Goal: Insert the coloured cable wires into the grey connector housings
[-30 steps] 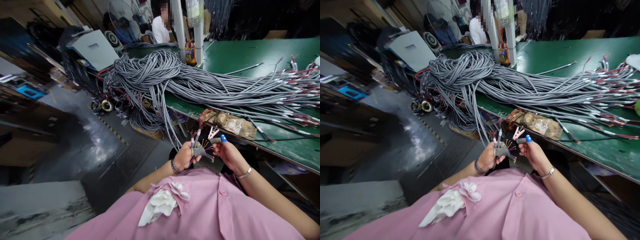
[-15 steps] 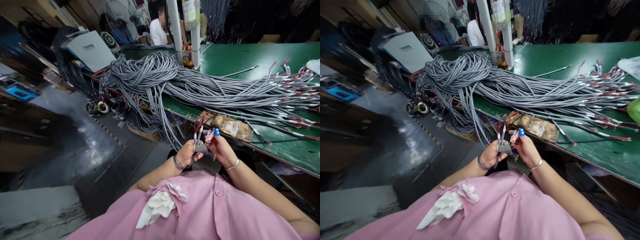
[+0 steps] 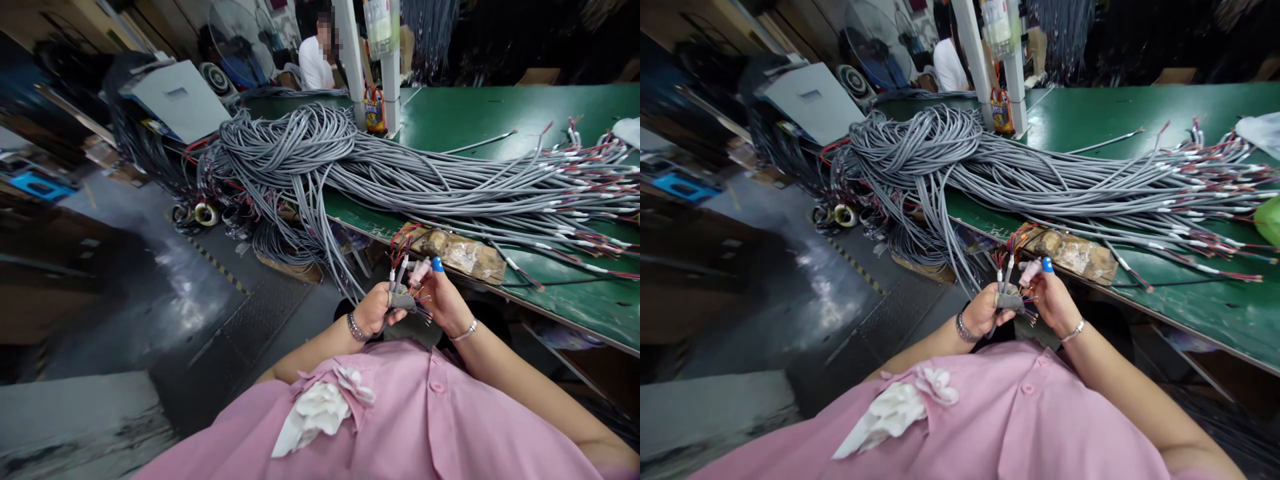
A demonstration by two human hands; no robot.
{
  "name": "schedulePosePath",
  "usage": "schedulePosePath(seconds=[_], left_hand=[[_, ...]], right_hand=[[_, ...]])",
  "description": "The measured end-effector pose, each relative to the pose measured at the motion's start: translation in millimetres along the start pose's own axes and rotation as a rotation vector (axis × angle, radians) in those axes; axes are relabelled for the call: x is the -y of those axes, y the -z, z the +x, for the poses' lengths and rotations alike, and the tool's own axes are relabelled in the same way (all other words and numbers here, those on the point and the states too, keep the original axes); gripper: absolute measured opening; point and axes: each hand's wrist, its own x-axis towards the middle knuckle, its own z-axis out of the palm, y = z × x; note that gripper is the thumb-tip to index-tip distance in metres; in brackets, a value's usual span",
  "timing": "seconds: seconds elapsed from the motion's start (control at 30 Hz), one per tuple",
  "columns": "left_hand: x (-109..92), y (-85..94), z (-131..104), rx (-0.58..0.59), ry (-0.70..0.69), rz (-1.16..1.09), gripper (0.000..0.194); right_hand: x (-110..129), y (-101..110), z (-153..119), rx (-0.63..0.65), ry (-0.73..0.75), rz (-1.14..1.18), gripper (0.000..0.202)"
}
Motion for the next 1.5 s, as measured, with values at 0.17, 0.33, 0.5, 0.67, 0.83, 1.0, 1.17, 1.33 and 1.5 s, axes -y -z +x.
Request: schedulePosePath(seconds=[0.17, 0.33, 0.5, 0.67, 0.83, 1.0, 1.17, 1.33, 1.5], left_hand=[[-4, -5.1, -16, 0.001, 0.024, 0.051, 0.028], [-4, -11.4, -26, -0.070, -0.035, 0.050, 0.029], [-4, -13.9, -20, -0.123, -0.072, 0.001, 0.029], [-5, -16.9, -16, -0.115, -0.084, -0.005, 0.026], [-5, -17.1, -16, -0.132, -0.061, -0.005, 0.025], [0, -14.9, -14, -0.144, -0.054, -0.010, 0.022], [4, -14.3, -11, -0.157, -0.053, 0.011, 0.023], [3, -16.0, -13, -0.164, -0.051, 0.011, 0.022], [7, -14.0, -21, -0.148, -0.068, 0.022, 0.026]], right_hand=[[2, 4, -3, 0.020, -0.104, 0.225, 0.058], [4, 4, -6, 0.030, -0.054, 0.278, 0.032], [3, 5, -8, -0.030, 0.008, 0.241, 0.029], [4, 5, -7, -0.020, -0.025, 0.247, 0.034], [5, 2, -4, -0.022, -0.077, 0.270, 0.038], [2, -1, 1, -0.059, -0.107, 0.304, 0.043], [-1, -3, 3, -0.105, -0.072, 0.328, 0.043], [-4, 1, 3, -0.038, -0.105, 0.373, 0.046], [-5, 7, 0, 0.035, -0.134, 0.406, 0.051]])
